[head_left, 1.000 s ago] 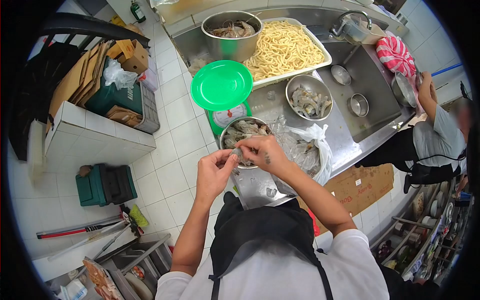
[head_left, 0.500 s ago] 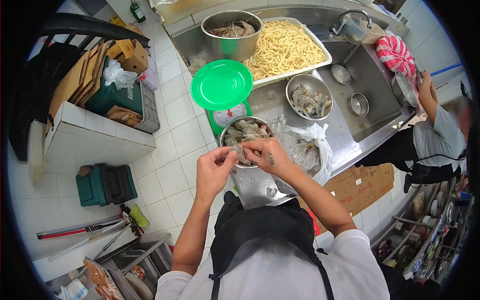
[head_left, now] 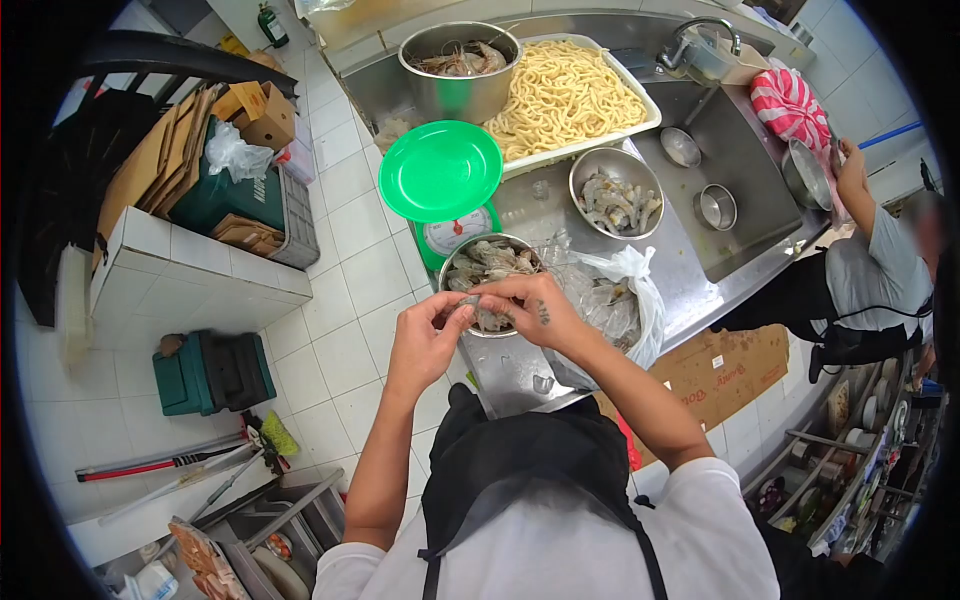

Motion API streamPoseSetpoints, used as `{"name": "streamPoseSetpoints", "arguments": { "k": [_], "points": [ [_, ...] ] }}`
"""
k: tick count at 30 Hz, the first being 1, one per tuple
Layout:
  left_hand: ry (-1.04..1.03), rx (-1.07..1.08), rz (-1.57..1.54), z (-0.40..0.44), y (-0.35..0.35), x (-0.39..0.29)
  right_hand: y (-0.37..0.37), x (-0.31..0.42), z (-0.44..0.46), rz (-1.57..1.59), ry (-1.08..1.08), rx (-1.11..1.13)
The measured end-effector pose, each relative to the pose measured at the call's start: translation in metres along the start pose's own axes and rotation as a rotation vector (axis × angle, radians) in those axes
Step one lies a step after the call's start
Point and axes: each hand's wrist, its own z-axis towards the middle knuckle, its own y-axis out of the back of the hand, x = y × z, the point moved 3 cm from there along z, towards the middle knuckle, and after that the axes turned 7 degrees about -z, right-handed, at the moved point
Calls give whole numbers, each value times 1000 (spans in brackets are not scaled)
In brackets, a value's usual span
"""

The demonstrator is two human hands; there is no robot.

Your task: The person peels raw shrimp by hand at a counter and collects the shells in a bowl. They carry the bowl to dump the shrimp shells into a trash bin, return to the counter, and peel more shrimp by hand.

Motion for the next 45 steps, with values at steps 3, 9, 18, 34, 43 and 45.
{"name": "streamPoseSetpoints", "arguments": {
  "k": [3, 9, 18, 34, 43, 45],
  "points": [
    [-112, -13, 95, 1, 0, 2, 0, -2, -2, 82, -99, -50],
    [-383, -211, 288, 9, -6, 3, -3, -2, -3, 23, -229, -127],
    [-138, -174, 92, 15, -15, 1, -9, -1, 3, -153, 110, -249],
    [-44, -212, -350, 26, 14, 21, 14, -26, 0, -306, -41, -334],
    [-60, -178, -299, 26, 5, 14, 20, -12, 12, -168, -125, -278],
    [-82, -137, -302, 28, 1, 18, 17, 0, 15, -36, -137, -109]
  ]
}}
